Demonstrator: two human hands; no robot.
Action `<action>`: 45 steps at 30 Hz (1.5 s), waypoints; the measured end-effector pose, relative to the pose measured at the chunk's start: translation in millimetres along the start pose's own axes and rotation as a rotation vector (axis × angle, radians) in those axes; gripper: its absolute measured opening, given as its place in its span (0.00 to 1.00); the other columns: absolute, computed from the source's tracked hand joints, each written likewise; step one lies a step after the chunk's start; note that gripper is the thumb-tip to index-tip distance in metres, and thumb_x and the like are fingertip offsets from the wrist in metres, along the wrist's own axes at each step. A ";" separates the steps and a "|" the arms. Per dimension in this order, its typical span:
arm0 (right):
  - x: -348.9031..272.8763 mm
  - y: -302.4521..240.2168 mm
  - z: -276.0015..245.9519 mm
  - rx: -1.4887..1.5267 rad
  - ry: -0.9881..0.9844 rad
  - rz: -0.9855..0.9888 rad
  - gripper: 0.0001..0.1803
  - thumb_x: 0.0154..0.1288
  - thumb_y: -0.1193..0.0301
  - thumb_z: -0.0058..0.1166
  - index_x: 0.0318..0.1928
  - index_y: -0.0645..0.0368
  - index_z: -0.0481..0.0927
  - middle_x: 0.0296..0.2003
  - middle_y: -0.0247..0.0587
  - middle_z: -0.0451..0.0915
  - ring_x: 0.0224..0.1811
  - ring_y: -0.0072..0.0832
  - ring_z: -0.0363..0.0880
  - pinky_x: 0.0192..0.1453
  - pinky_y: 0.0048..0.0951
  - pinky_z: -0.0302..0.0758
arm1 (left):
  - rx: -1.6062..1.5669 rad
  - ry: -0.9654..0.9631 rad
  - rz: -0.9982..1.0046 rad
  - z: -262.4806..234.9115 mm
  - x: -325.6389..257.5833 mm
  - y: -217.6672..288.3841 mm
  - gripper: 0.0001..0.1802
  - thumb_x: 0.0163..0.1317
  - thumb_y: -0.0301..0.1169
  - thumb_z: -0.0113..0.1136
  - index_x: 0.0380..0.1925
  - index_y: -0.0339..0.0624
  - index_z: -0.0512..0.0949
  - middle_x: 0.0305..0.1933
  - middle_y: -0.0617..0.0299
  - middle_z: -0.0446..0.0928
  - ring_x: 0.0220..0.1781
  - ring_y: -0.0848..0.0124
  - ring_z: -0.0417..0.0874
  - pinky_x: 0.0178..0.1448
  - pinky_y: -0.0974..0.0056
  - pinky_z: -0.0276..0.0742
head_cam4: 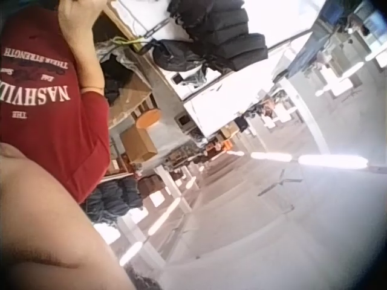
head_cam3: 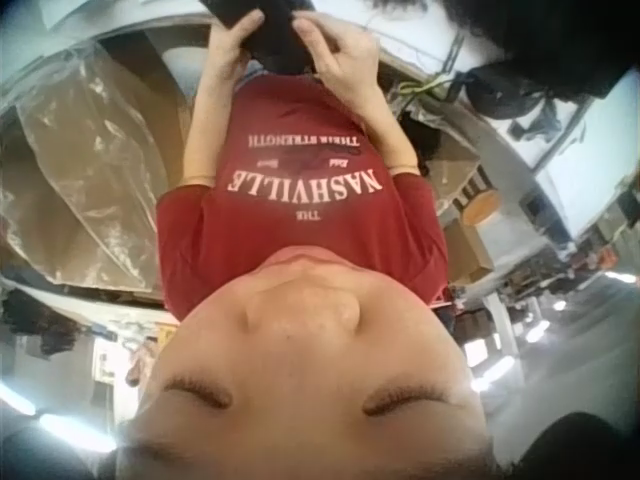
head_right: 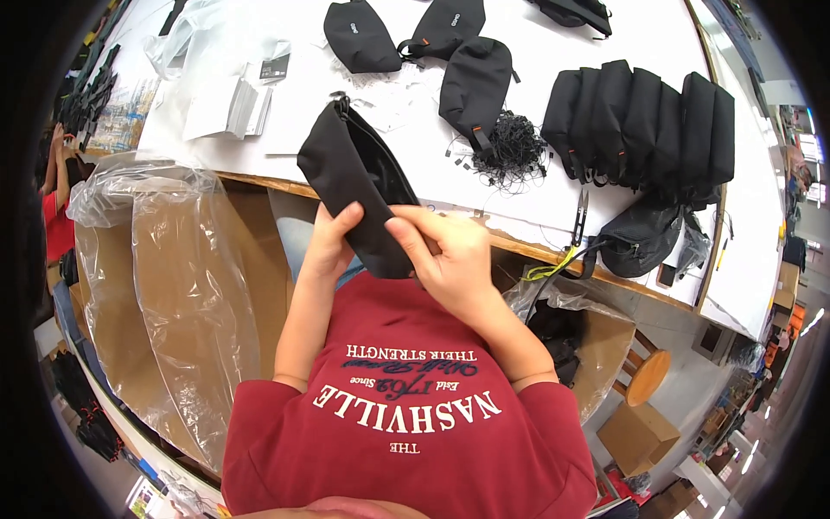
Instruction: Tagging and packaging black pouches with instructional inserts.
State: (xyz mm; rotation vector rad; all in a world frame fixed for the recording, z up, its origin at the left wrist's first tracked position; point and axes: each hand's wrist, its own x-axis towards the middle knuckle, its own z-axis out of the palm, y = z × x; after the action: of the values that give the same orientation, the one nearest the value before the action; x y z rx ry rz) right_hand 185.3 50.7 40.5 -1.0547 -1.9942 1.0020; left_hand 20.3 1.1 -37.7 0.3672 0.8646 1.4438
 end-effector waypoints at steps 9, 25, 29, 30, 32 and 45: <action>-26.6 46.2 31.6 0.422 -0.020 0.383 0.15 0.75 0.65 0.42 0.34 0.61 0.76 0.14 0.32 0.62 0.19 0.15 0.62 0.25 0.22 0.59 | -0.204 0.188 0.067 8.5 3.6 13.0 0.22 0.54 0.23 0.66 0.50 0.37 0.74 0.45 0.59 0.79 0.45 0.69 0.81 0.51 0.64 0.78; 32.6 37.9 -20.4 -0.225 0.188 -0.087 0.07 0.57 0.74 0.62 0.37 0.60 0.81 0.30 0.34 0.82 0.25 0.24 0.76 0.29 0.24 0.71 | 0.063 -0.007 -0.294 27.3 2.8 9.5 0.26 0.48 0.24 0.68 0.49 0.32 0.73 0.42 0.57 0.80 0.41 0.71 0.82 0.47 0.67 0.79; 23.5 41.3 -19.3 -0.223 0.138 -0.059 0.05 0.55 0.76 0.63 0.34 0.58 0.82 0.27 0.35 0.80 0.23 0.25 0.75 0.28 0.25 0.70 | -0.006 0.050 -0.325 24.8 4.8 3.0 0.22 0.50 0.24 0.66 0.47 0.32 0.75 0.40 0.56 0.81 0.38 0.70 0.84 0.45 0.67 0.81; 21.1 40.8 -20.2 -0.217 0.063 -0.090 0.05 0.55 0.76 0.63 0.33 0.58 0.82 0.26 0.35 0.79 0.23 0.25 0.75 0.28 0.25 0.70 | -0.054 0.089 -0.326 21.3 7.3 -0.8 0.21 0.51 0.24 0.66 0.46 0.33 0.75 0.39 0.56 0.81 0.37 0.69 0.84 0.44 0.67 0.81; 13.7 33.4 -18.0 -0.151 -0.092 -0.114 0.05 0.54 0.76 0.63 0.33 0.57 0.82 0.24 0.35 0.78 0.22 0.27 0.74 0.27 0.26 0.70 | -0.172 0.088 -0.355 7.8 16.3 -6.2 0.17 0.53 0.25 0.64 0.44 0.34 0.77 0.37 0.56 0.81 0.36 0.69 0.84 0.42 0.66 0.82; -4.8 18.0 -10.7 -0.033 -0.416 -0.186 0.08 0.50 0.79 0.64 0.33 0.59 0.84 0.27 0.36 0.80 0.29 0.30 0.79 0.33 0.28 0.75 | -0.559 0.042 -0.337 -27.0 22.2 -8.2 0.12 0.60 0.29 0.59 0.40 0.32 0.79 0.36 0.52 0.83 0.32 0.65 0.86 0.38 0.63 0.85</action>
State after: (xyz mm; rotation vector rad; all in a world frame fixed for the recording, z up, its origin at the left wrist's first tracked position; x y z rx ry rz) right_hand 202.7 56.8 29.5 -0.6981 -2.3968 1.1593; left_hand 4.9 13.8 -67.6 -0.2219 0.4925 1.3123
